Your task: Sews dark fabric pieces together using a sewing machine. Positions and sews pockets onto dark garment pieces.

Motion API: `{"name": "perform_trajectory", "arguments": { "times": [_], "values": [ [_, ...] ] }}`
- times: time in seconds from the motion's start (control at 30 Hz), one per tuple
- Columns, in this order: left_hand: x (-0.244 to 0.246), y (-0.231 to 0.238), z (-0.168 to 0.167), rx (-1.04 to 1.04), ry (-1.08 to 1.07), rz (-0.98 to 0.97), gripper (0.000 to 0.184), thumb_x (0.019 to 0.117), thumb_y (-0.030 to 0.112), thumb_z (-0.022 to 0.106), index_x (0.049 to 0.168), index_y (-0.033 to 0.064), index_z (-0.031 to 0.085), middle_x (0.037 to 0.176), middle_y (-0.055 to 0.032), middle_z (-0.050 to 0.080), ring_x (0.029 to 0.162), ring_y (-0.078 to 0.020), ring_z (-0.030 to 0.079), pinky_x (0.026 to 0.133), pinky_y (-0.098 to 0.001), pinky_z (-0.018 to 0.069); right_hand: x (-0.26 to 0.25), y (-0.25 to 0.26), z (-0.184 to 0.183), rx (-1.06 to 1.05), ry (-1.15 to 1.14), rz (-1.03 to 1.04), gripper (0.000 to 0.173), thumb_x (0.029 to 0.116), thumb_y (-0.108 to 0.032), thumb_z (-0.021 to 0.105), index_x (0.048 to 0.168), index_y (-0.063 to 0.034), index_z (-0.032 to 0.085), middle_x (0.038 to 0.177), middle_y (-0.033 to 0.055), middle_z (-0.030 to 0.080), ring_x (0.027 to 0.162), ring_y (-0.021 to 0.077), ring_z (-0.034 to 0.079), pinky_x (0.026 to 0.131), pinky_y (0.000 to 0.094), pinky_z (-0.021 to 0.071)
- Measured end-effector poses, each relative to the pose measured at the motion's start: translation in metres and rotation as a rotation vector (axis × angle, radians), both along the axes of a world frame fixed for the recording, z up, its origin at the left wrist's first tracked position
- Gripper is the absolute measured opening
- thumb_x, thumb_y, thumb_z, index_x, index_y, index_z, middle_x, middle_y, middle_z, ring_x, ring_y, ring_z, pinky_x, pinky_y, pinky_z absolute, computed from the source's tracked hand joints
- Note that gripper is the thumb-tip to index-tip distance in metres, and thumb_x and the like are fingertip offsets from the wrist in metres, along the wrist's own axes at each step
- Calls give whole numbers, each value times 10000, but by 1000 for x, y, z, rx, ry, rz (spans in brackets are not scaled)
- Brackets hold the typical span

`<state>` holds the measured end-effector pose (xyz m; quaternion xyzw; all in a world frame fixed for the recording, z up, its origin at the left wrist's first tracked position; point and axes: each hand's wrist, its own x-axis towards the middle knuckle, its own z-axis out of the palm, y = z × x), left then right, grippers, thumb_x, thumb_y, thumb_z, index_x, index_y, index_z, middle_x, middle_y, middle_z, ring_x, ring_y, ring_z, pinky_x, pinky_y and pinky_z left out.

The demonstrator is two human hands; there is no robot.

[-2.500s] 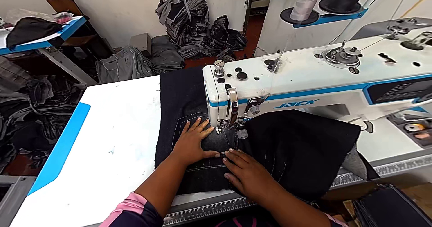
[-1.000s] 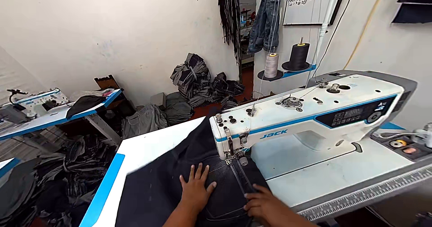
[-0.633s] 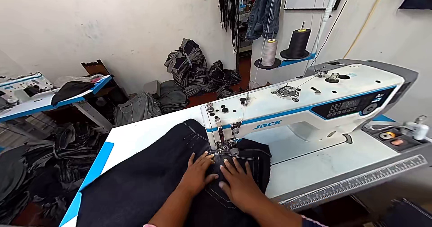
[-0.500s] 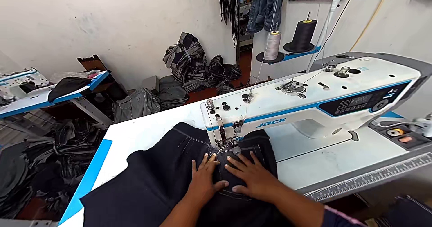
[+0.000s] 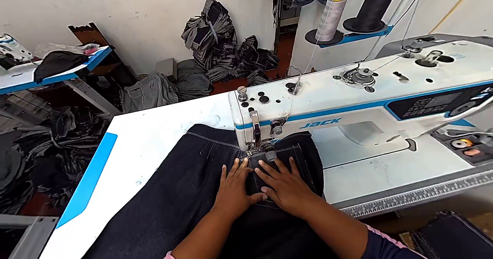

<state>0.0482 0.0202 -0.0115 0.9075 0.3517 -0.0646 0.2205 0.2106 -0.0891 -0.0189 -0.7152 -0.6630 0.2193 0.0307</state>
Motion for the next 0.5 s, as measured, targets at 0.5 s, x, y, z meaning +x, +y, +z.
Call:
{"name": "perform_trajectory", "arguments": {
  "times": [0.5],
  "values": [
    [-4,11,3,-24,-34,-21,796,794,699,727,1312,109,596,1669,-3,335,1598,-196,113,1263,-544,-47,7,2,4,-42,-12,13,617,1090,-538,253,1651,-284,213,1732,-25,140,1597,346,-27,1162,759,-54]
  ]
}}
